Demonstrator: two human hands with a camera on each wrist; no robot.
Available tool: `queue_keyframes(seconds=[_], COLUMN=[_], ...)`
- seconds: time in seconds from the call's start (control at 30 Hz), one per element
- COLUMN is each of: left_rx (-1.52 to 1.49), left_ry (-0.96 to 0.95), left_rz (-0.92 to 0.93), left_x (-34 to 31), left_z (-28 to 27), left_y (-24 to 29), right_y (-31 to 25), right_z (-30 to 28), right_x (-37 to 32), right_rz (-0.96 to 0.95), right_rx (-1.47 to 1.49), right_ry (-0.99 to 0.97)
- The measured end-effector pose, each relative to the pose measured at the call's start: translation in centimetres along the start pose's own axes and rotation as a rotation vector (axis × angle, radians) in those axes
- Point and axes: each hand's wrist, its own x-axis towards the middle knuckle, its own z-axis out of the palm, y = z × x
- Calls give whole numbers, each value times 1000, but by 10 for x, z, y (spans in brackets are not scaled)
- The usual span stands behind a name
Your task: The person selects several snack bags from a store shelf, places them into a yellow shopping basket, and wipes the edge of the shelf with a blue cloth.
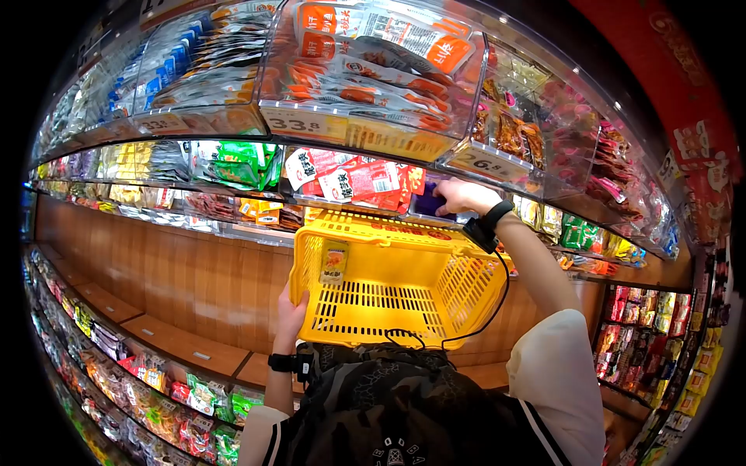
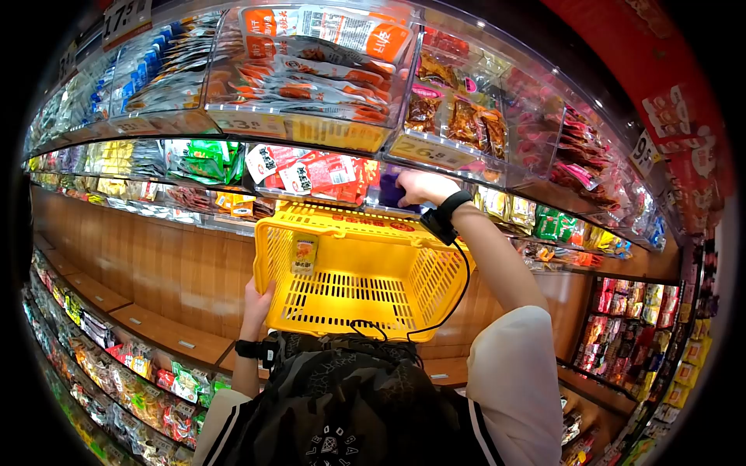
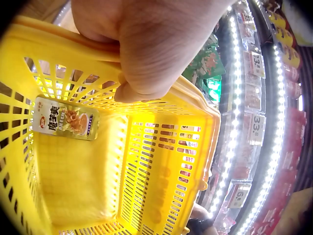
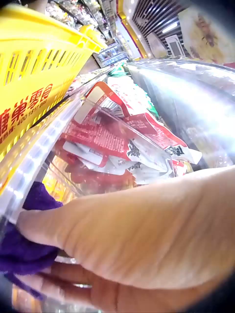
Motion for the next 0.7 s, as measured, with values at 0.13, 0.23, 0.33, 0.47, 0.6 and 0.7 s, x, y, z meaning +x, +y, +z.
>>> queue_keyframes(seconds=[0.13,0.23,0.33,0.47,0.6,0.7], left_rx=[22,-6,49,16,-22,8], left_ry=[13,7,-6,1,4,4], left_rz=[10,-17,2,2,-33,-46], left_x=[-1,-2,0,-2,-3,-4], left_z=[-2,-1,-1,1,2,3], left_y=[-3,4,4,6,13,19], right_y=[13,25,69,72,64,27], right_z=[5,15,38,45,53,54], right_x=[-10,-19,5,1,-23,-35], right_rz=[157,225,302,386,436,472], right_rx=[-279,-209,-20,483,876,1280], right_ry=[17,438,367,751,691,578])
